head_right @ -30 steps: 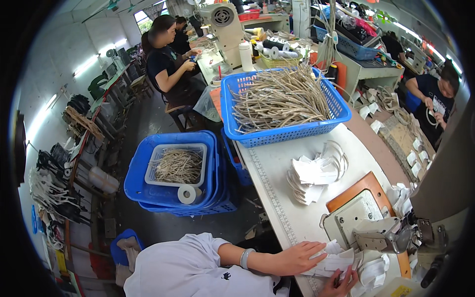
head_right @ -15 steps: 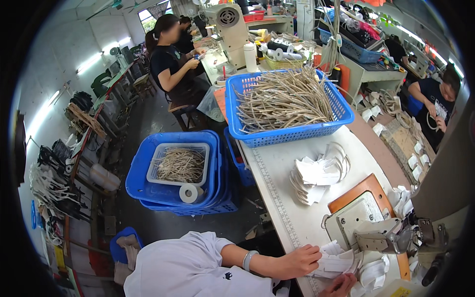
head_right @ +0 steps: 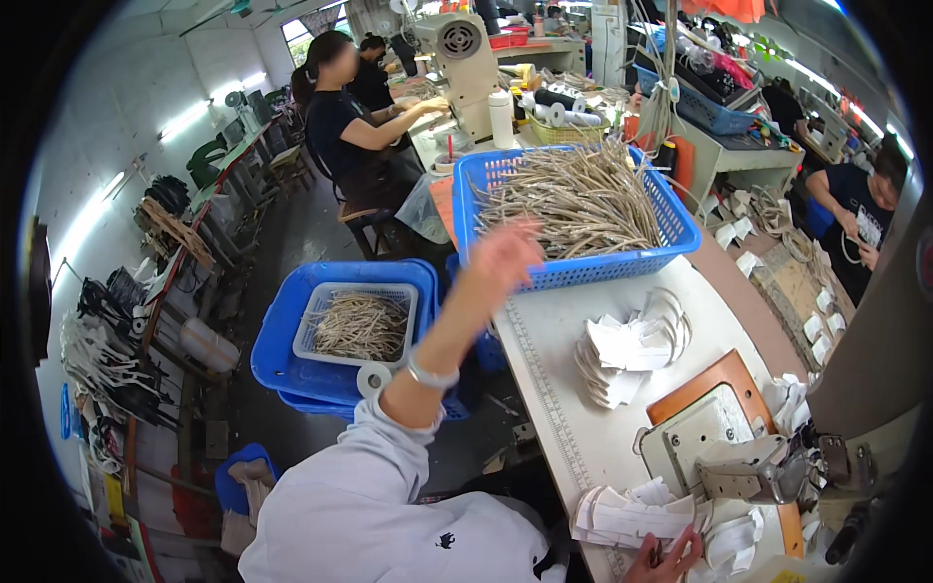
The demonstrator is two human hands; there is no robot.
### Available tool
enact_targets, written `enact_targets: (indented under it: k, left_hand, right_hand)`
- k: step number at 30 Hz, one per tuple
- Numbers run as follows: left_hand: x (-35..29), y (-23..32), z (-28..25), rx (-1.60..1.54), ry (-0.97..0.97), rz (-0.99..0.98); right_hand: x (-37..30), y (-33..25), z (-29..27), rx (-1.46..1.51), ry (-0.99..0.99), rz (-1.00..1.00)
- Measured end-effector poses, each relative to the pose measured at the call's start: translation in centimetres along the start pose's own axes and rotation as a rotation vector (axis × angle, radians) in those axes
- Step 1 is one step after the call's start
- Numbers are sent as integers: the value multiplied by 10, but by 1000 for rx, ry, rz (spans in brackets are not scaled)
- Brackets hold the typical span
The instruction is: The person aligns fabric shoe components by hand, stitches them using an industrial sewing machine, trims thread using thread snips, and stacks the sewn pieces on the table.
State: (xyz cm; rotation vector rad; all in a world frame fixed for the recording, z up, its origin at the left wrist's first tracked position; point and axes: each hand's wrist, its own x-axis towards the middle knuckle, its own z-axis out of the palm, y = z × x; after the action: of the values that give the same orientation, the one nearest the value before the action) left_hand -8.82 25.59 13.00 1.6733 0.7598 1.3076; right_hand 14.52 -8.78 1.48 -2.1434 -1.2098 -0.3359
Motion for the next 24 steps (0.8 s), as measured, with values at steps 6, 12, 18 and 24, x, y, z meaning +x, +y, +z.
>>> enact_targets:
  k: [6,12,18,24]
  left_hand:
    - [-145,-6,130,181,-832,282]
    - [-177,3,153,678,-958,479]
    - [-184,3,151,621,-803,535]
    - [-202,13,163,690,-570,556]
  right_hand:
    - [8,-16,2,-136,-58,16]
    - [9,-21,-3,-93,-108,78]
    - [10,-21,-5,43,-137,201]
    - [8,-17,-4,-1,-61,55]
